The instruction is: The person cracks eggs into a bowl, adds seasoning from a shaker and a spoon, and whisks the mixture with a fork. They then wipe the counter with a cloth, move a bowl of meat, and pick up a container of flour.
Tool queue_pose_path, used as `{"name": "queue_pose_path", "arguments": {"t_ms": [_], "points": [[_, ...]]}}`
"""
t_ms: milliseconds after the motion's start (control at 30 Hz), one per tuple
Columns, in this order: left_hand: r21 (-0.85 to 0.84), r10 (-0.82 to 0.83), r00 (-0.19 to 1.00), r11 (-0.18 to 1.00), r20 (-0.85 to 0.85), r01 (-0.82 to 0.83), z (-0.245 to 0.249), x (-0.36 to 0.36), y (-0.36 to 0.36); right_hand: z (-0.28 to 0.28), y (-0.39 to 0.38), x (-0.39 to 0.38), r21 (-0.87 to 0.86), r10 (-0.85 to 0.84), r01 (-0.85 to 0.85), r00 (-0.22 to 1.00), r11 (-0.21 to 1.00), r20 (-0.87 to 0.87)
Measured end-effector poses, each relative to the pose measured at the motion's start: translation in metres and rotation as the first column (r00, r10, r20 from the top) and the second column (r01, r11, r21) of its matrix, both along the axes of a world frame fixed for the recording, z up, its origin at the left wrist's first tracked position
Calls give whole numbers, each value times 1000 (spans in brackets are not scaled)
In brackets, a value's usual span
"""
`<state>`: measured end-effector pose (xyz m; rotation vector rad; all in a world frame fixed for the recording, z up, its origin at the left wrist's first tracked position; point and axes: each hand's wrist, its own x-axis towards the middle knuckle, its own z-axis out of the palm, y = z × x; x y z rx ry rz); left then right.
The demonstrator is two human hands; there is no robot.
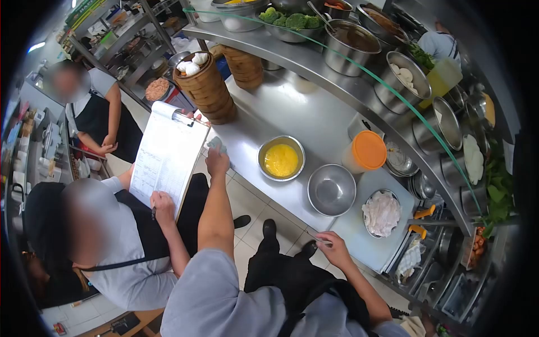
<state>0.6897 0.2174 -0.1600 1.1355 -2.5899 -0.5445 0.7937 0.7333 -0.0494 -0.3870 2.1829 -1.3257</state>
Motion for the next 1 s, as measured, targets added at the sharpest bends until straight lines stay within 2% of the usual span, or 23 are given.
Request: {"name": "queue_pose_path", "arguments": {"t_ms": [33,100,133,200,233,267,300,333,400,433,500,533,567,633,667,700,733,767,833,867,933,1000], "points": [[11,-6,1000,1000,0,6,5,0,7,0,7,1,4,-87,87,992,996,89],[-1,-50,998,999,46,50,13,16,36,-8,24,1,17,-113,112,991,994,64],[-1,-116,993,993,38,116,11,30,57,-22,33,0,14,-201,202,964,979,174],[72,-246,969,967,4,245,8,62,111,-31,41,7,0,-368,391,864,920,344],[79,-315,949,946,-23,316,-2,81,141,-31,42,8,15,-410,431,847,902,338],[83,-383,922,918,-56,387,-9,98,171,-33,44,8,-30,-439,497,791,867,426],[129,-446,893,884,-60,450,-3,116,202,-33,47,9,-75,-452,562,732,824,510],[168,-503,862,846,-67,506,8,131,229,-31,50,10,-72,-485,593,717,802,501],[277,-650,756,743,80,609,22,149,266,-27,56,9,-29,-461,566,699,824,547],[273,-679,731,717,70,641,22,151,274,-27,64,8,-33,-489,598,686,801,539],[359,-871,484,479,81,801,21,154,284,-28,82,12,-22,-495,642,611,766,618],[352,-903,430,403,2,845,20,152,286,-30,95,13,-48,-492,676,581,735,649],[340,-914,405,379,-3,860,19,147,286,-30,108,14,-58,-507,696,576,716,641],[387,-975,180,117,-132,915,45,136,291,-25,131,15,-77,-585,860,406,505,702],[380,-979,159,98,-130,920,57,130,299,-27,143,13,-126,-609,906,369,403,702],[381,-988,93,39,-124,924,71,122,310,-29,153,9,-132,-614,913,362,387,702],[382,-993,30,-17,-117,924,86,113,321,-31,162,4,-192,-630,946,318,262,708],[378,-994,18,-26,-111,926,99,104,335,-33,169,-2,-248,-638,960,275,134,719],[438,-994,-105,-88,13,895,124,87,371,-39,179,-16,-314,-600,943,313,108,736],[436,-994,-108,-88,21,896,119,80,388,-44,180,-23,-339,-582,935,336,108,740],[92,-952,-304,-299,39,950,88,69,416,-48,177,-27,-365,-557,925,361,109,748],[37,-951,-299,-296,83,954,75,65,435,-48,171,-32,-365,-583,925,356,108,730]]}}
